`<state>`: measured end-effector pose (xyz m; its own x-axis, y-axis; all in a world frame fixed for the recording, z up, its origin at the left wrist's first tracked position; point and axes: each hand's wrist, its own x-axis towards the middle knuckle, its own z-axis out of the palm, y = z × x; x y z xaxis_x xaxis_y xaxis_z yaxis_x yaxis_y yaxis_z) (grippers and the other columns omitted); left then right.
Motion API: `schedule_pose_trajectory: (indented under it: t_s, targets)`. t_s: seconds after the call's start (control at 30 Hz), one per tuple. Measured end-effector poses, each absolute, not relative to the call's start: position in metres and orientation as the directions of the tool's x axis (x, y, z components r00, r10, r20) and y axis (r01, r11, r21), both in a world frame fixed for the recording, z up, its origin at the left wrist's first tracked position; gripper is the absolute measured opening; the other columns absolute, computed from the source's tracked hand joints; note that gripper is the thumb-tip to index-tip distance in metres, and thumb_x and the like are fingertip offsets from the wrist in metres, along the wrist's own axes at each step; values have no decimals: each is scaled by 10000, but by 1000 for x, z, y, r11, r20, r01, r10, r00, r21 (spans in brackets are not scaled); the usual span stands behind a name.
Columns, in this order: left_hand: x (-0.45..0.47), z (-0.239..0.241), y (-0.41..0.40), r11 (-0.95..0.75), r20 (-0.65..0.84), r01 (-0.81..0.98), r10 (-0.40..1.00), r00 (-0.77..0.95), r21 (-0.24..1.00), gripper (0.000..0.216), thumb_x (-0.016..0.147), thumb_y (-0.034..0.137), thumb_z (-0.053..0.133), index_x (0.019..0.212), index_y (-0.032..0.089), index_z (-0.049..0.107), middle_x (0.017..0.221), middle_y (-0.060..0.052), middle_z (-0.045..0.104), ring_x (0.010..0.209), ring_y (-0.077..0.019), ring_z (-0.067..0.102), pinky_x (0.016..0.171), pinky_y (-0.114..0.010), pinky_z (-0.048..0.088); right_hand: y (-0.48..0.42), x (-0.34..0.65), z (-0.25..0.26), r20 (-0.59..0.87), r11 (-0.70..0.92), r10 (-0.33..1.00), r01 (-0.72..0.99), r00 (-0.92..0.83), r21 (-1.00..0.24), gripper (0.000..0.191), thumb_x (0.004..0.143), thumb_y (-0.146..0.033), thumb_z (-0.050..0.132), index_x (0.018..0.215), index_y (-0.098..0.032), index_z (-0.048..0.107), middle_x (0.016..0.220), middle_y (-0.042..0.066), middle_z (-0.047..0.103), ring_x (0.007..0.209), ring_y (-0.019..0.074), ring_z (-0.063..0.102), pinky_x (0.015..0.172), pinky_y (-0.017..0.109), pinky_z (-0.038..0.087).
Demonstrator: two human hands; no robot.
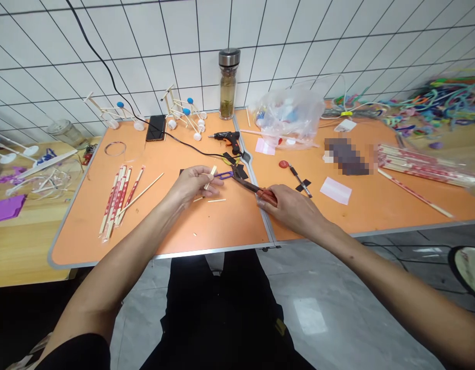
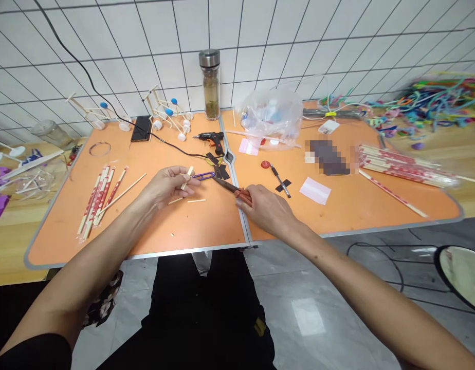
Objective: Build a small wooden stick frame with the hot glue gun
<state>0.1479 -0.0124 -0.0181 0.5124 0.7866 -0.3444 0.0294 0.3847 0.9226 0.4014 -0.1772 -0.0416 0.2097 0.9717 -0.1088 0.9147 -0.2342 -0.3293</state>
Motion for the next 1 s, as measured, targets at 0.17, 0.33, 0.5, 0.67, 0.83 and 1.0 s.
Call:
schedule_pose_trajectory:
  t_s: [0.17,0.33,0.5,0.67,0.83,1.0]
  targets:
    - [144,-23,2,385,-308,-74,828,469,920,155,896,126,819,1007,127,711,903,-136,866,684,-183,835,603,-202,629,-166,415,-56,25,16,1000,992,-14,-124,323,1046,-516,695,1156,-214,716,1164,158,726,1024,350,706,770,411,446]
    - [141,-31,-1,435,-327,-126,811,486,891,167,903,121,818,1026,122,706,925,-156,867,703,-200,843,633,-228,651,-155,428,-44,13,80,997,979,-79,-189,373,968,-507,793,1224,-238,758,1194,145,738,1078,371,702,867,456,504]
    - [141,-26,-8,469,-340,-153,795,501,870,122,932,88,769,1015,133,692,929,-141,866,725,-195,846,657,-236,656,-122,386,-16,234,172,969,887,-75,-429,467,998,-494,767,1360,-205,711,1244,159,742,1131,365,707,955,480,545]
    - [140,-25,-8,473,-328,-178,792,514,863,159,904,107,792,1020,133,687,895,-140,854,748,-231,848,677,-288,668,-76,335,-17,279,306,944,777,-175,-550,839,928,-509,839,1629,-173,522,1420,207,666,1293,395,661,1054,501,551]
    - [138,-36,-5,463,-286,-220,788,545,858,210,847,159,846,1009,130,716,904,-149,852,824,-267,860,689,-293,655,-53,325,-37,324,375,919,756,-225,-537,825,930,-529,847,1601,-162,536,1381,204,677,1251,383,663,1061,500,535]
    - [140,-39,-4,446,-264,-230,794,548,865,185,828,161,845,977,134,738,891,-125,851,811,-244,850,702,-278,648,-46,330,-46,439,484,857,714,-270,-506,482,961,-478,833,1317,-202,662,1210,149,720,1088,337,672,918,443,533]
